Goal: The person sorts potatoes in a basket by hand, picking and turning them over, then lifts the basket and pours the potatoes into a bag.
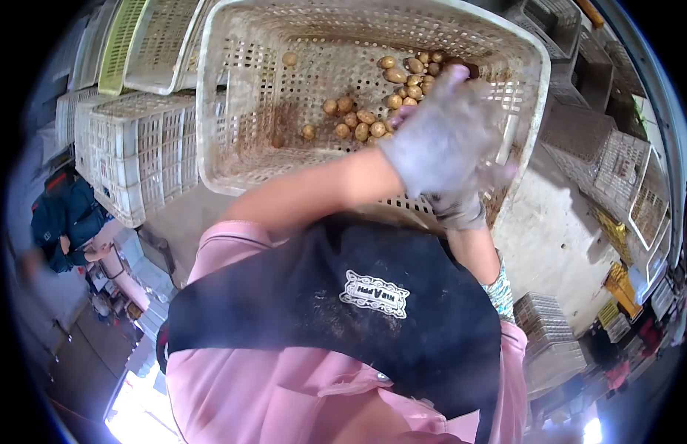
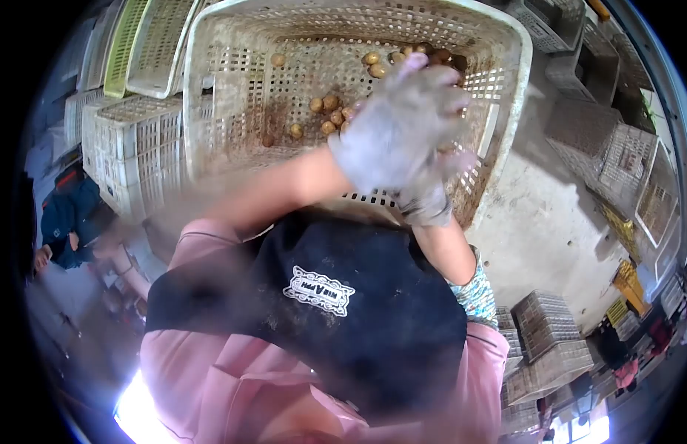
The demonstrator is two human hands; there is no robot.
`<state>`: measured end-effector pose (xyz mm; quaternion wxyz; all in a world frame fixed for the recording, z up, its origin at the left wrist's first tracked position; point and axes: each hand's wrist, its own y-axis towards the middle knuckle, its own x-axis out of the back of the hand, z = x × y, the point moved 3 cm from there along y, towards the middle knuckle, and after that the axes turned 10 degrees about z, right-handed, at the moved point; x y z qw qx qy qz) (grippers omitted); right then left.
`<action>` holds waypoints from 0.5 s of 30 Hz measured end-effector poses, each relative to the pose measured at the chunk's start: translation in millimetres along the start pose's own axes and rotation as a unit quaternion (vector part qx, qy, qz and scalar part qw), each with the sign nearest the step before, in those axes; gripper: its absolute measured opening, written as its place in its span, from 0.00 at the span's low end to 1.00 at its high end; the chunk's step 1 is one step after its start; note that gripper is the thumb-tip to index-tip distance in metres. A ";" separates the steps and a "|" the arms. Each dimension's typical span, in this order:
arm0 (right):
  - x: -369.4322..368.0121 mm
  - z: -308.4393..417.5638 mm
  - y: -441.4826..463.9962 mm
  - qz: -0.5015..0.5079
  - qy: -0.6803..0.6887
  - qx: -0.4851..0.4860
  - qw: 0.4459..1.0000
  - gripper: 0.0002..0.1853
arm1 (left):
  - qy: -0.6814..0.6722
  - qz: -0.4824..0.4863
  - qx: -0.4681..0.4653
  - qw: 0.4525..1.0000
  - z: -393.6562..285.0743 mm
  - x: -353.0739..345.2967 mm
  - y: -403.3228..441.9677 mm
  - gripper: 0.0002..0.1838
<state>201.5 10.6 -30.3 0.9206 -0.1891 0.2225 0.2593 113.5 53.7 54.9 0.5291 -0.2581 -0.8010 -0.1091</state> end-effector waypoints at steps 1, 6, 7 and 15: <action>-1.9 -7.0 1.2 -0.021 0.063 -0.040 0.997 0.20 | 0.019 -0.062 0.042 0.997 13.8 -15.4 4.0 0.23; -6.2 -10.0 6.6 0.015 0.172 -0.083 0.982 0.21 | 0.180 -0.124 0.123 0.968 66.2 -12.8 0.3 0.22; -12.0 -1.0 5.9 0.010 0.169 -0.094 0.981 0.22 | 0.226 -0.046 0.196 0.953 90.6 -14.2 5.9 0.22; -17.9 13.3 12.3 -0.061 0.273 -0.081 0.957 0.23 | 0.053 -0.222 0.091 0.969 40.0 13.8 -13.4 0.20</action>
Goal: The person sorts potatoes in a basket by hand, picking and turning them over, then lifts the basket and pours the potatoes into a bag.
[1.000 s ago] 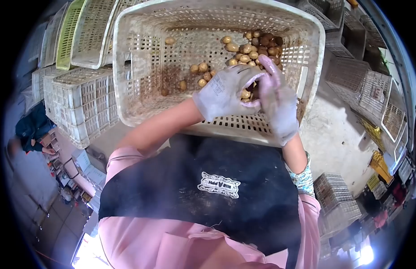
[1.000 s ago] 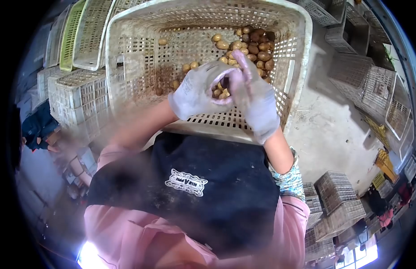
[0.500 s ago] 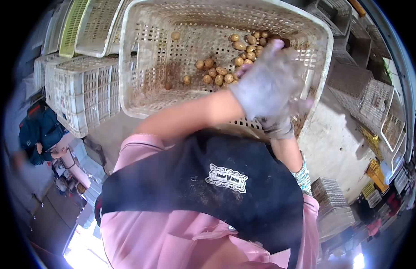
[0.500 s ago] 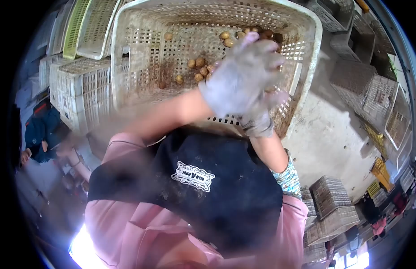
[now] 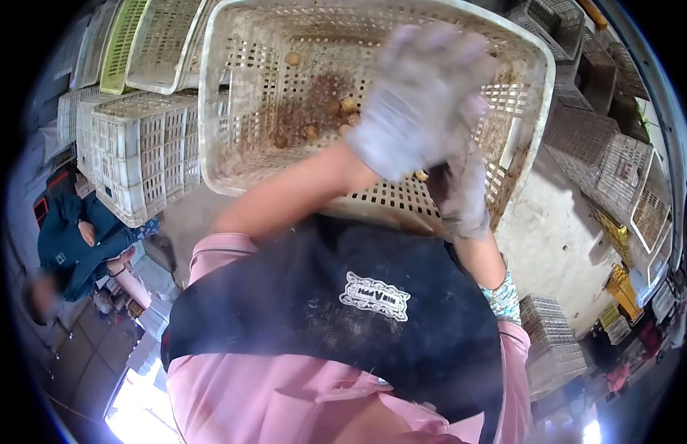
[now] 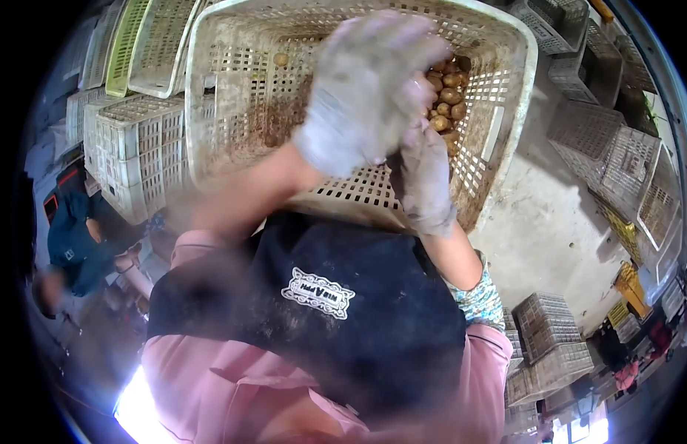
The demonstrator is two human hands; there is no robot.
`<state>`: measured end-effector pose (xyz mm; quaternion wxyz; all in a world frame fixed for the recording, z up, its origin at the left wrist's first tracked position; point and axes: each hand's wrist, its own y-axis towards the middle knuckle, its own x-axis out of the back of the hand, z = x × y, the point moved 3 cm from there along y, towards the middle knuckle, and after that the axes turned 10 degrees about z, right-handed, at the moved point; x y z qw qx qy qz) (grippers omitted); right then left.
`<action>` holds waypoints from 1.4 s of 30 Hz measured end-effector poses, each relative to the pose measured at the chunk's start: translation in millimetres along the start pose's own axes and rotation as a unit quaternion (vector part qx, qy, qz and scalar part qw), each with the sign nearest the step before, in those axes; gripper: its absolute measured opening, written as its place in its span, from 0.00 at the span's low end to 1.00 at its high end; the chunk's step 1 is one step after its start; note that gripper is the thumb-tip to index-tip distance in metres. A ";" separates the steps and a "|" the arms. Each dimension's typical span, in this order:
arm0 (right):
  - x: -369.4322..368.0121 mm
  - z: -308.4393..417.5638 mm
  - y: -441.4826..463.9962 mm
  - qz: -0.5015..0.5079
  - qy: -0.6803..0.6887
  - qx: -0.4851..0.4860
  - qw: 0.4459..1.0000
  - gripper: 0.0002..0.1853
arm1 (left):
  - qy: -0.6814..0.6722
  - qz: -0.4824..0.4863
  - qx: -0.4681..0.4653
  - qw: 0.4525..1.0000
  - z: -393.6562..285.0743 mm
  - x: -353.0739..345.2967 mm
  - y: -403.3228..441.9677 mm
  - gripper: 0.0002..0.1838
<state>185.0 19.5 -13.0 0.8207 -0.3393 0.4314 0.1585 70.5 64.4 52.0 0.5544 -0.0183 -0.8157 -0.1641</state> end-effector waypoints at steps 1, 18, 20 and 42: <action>-7.0 -8.7 -5.3 -0.033 0.002 0.013 0.999 0.22 | -0.031 0.001 -0.050 0.998 -14.9 1.0 0.7 0.20; -28.8 26.9 -14.9 0.066 -0.186 -0.020 0.980 0.31 | -0.106 0.088 0.069 0.988 72.1 13.4 -44.3 0.17; -29.5 27.1 -15.5 0.064 -0.194 -0.021 0.979 0.31 | -0.109 0.111 0.071 0.985 79.6 3.9 -46.8 0.17; 66.7 45.2 3.2 -0.004 -0.001 0.100 0.995 0.29 | 0.106 0.592 -0.084 0.795 141.6 -138.3 -85.6 0.25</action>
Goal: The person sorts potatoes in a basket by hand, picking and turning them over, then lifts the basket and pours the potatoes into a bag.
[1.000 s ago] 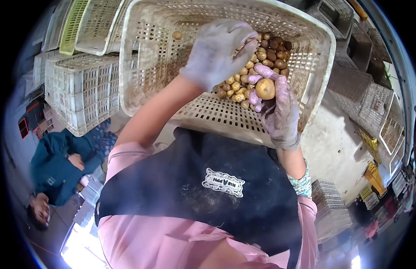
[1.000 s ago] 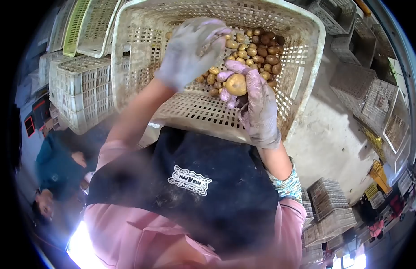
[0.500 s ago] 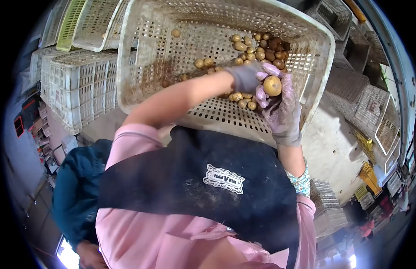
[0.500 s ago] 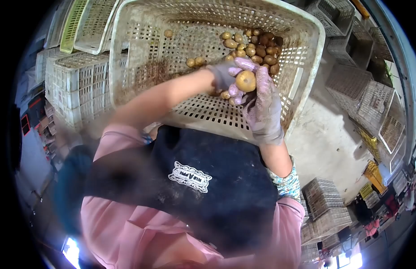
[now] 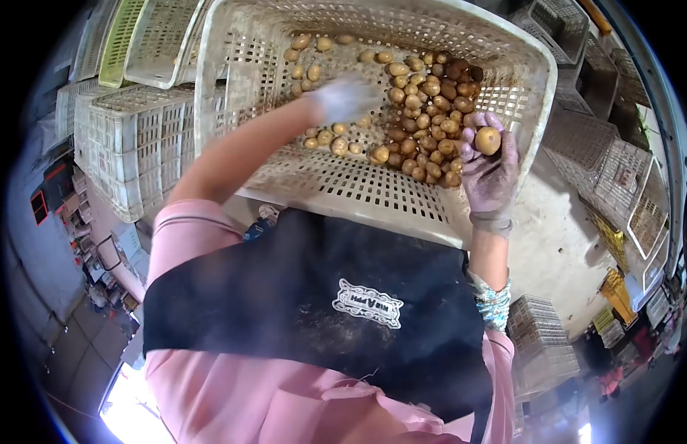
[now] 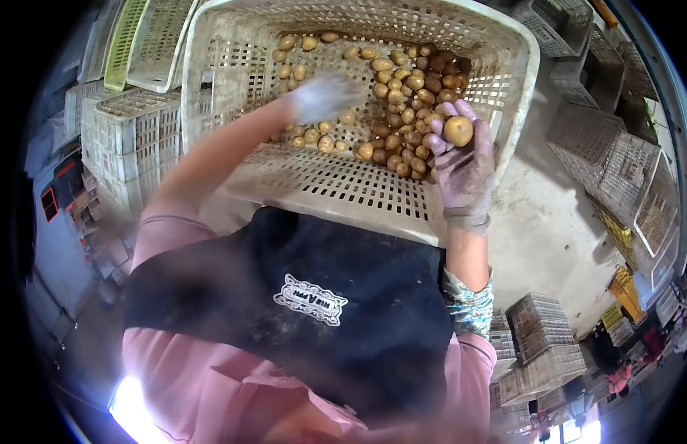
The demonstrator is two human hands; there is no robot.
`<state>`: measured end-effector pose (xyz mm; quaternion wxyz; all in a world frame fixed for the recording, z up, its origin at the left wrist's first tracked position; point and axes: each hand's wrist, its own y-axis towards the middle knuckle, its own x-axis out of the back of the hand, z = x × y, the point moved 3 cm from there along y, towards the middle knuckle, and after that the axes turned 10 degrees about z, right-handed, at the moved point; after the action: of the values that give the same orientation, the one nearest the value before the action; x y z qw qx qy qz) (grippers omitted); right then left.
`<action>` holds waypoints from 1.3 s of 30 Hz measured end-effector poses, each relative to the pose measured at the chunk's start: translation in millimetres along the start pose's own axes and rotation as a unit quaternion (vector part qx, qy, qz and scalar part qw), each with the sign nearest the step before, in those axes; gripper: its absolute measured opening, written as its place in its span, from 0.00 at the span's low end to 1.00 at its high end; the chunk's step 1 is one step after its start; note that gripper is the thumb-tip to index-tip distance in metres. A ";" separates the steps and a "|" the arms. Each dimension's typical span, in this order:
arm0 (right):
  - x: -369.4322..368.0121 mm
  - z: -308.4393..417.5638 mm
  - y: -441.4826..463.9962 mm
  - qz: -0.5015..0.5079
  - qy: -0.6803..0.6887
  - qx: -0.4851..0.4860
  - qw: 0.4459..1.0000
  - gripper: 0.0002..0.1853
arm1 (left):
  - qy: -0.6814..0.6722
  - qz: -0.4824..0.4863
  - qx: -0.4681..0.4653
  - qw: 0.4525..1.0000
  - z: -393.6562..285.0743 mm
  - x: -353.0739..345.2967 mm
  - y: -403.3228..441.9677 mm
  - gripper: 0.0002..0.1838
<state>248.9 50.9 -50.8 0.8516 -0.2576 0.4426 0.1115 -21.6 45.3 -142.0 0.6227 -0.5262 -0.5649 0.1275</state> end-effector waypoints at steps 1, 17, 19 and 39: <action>5.0 1.2 3.3 0.011 -0.007 -0.004 1.000 0.30 | -0.015 -0.110 -0.006 0.994 -23.0 30.0 8.5 0.26; -18.3 15.5 1.7 0.088 0.178 0.022 0.980 0.31 | -0.022 -0.068 -0.029 0.997 -9.0 -71.4 15.3 0.16; -20.2 15.9 -0.8 0.117 0.157 0.039 0.980 0.30 | -0.048 0.055 0.067 0.995 19.6 -94.6 -14.9 0.17; -14.3 16.3 -11.9 0.182 0.208 0.078 0.958 0.32 | -0.072 -0.204 -0.273 0.937 -163.3 26.1 79.9 0.16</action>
<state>256.8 50.2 -27.4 0.7237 -0.1229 0.6566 0.1735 158.6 14.6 -159.7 0.4254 -0.5387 -0.7166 -0.1235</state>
